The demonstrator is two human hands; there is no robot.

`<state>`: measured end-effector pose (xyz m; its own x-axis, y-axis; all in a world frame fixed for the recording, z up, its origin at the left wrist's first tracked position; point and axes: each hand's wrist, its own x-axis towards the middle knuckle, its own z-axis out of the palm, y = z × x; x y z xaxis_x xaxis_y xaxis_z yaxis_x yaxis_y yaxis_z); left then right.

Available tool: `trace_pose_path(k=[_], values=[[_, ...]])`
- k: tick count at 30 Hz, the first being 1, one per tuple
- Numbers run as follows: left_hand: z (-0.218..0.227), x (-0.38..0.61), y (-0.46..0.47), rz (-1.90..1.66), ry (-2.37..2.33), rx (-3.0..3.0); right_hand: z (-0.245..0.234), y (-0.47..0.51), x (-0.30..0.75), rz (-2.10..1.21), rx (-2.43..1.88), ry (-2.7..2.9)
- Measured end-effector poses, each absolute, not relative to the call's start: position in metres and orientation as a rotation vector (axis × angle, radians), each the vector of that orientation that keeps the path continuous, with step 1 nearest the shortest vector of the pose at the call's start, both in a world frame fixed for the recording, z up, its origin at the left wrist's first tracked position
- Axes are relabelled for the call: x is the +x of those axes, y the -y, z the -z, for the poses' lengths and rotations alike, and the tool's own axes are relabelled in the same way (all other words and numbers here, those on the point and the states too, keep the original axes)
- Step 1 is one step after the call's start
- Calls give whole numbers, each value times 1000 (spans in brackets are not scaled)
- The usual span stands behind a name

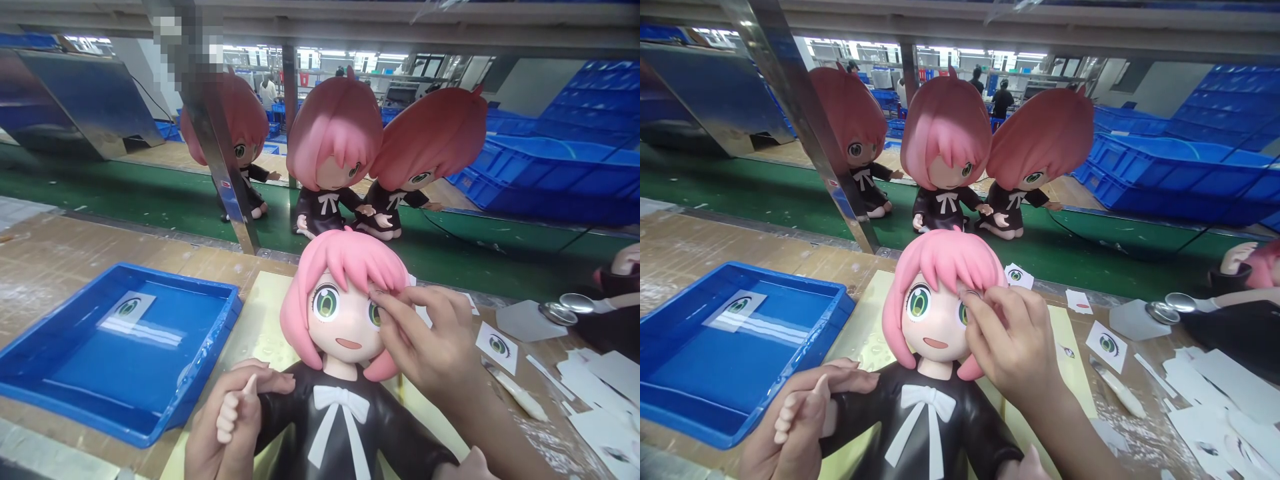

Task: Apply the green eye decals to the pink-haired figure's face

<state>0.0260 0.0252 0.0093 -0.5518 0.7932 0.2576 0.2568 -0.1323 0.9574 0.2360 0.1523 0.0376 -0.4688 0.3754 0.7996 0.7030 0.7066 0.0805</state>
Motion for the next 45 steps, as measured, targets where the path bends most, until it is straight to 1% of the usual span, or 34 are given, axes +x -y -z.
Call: trace_pose_path(k=[5, 11, 25, 31, 37, 45], values=[[-8, 26, -25, -1731, -1721, 1156, -43, -153, 230, 719, -862, 2118], [-5, 23, -24, -1734, -1707, 1181, -45, -156, 228, 793, -859, 2117], [-5, 24, -24, -1716, -1750, 1201, -40, -154, 229, 656, -843, 2102], [-5, 25, -25, -1750, -1736, 1228, -39, -153, 229, 698, -843, 2069], [-4, 23, -25, -1721, -1761, 1203, -43, -149, 231, 580, -811, 2099], [-3, 20, -23, -1713, -1727, 1152, -47, -159, 233, 786, -764, 2111]])
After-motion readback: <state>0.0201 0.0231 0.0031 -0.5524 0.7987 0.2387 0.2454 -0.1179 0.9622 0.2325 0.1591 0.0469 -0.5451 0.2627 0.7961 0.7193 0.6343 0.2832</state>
